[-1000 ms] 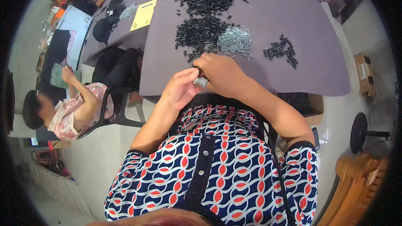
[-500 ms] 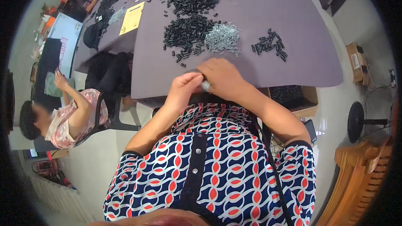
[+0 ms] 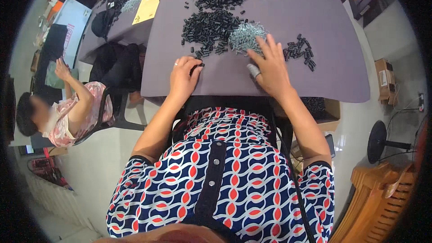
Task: Assembling small black plastic components into metal connectors manually.
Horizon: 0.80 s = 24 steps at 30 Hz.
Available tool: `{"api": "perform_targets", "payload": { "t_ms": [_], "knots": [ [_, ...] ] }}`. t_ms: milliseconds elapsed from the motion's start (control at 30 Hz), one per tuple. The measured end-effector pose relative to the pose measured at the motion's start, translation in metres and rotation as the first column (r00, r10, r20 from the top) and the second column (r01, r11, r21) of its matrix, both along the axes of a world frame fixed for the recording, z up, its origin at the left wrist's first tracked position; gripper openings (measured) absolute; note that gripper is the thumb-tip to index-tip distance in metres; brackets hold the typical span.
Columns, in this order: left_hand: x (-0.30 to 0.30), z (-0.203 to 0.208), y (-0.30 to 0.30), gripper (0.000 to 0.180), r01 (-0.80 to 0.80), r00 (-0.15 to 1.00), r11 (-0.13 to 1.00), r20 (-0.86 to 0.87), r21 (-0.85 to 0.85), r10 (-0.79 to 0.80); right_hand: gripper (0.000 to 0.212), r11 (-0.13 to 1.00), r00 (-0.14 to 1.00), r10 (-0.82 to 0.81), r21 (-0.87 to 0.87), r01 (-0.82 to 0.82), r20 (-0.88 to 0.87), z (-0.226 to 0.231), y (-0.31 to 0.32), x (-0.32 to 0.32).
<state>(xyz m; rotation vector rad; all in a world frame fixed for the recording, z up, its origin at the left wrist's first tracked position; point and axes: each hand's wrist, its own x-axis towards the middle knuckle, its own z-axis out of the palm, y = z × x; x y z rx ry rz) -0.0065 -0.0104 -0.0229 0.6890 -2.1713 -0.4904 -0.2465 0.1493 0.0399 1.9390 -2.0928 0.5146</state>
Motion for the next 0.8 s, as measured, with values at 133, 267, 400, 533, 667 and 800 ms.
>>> {"api": "perform_targets", "payload": {
  "t_ms": [133, 267, 400, 533, 667, 800],
  "knots": [
    [0.002, -0.005, 0.0, 0.015, -0.017, 0.999, 1.0, -0.036, -0.023, 0.016, 0.039, 0.999, 1.0, 0.024, 0.04, -0.024, -0.001, -0.007, 0.003, 0.011],
    [0.002, -0.008, -0.002, 0.015, -0.014, 0.998, 1.0, -0.063, -0.009, 0.013, 0.037, 0.996, 1.0, -0.006, 0.093, 0.007, -0.009, -0.007, 0.01, 0.011],
    [0.002, -0.007, -0.001, 0.015, -0.029, 0.999, 1.0, -0.039, 0.01, 0.029, 0.037, 0.996, 0.999, 0.0, 0.088, -0.003, 0.039, -0.004, 0.003, 0.013],
    [0.002, -0.006, 0.0, 0.015, -0.018, 0.999, 0.999, -0.037, 0.044, 0.019, 0.041, 0.995, 1.0, -0.004, 0.104, 0.006, -0.02, -0.008, -0.015, 0.012],
    [0.002, -0.009, -0.003, 0.016, -0.013, 0.999, 0.999, -0.041, 0.038, 0.015, 0.045, 0.994, 1.0, -0.02, 0.111, 0.021, -0.011, -0.011, -0.008, 0.015],
    [0.001, -0.01, -0.005, 0.015, -0.019, 0.999, 1.0, -0.045, 0.019, 0.02, 0.045, 0.986, 0.999, -0.04, 0.162, 0.036, 0.024, -0.003, 0.013, 0.017]
  ]
}}
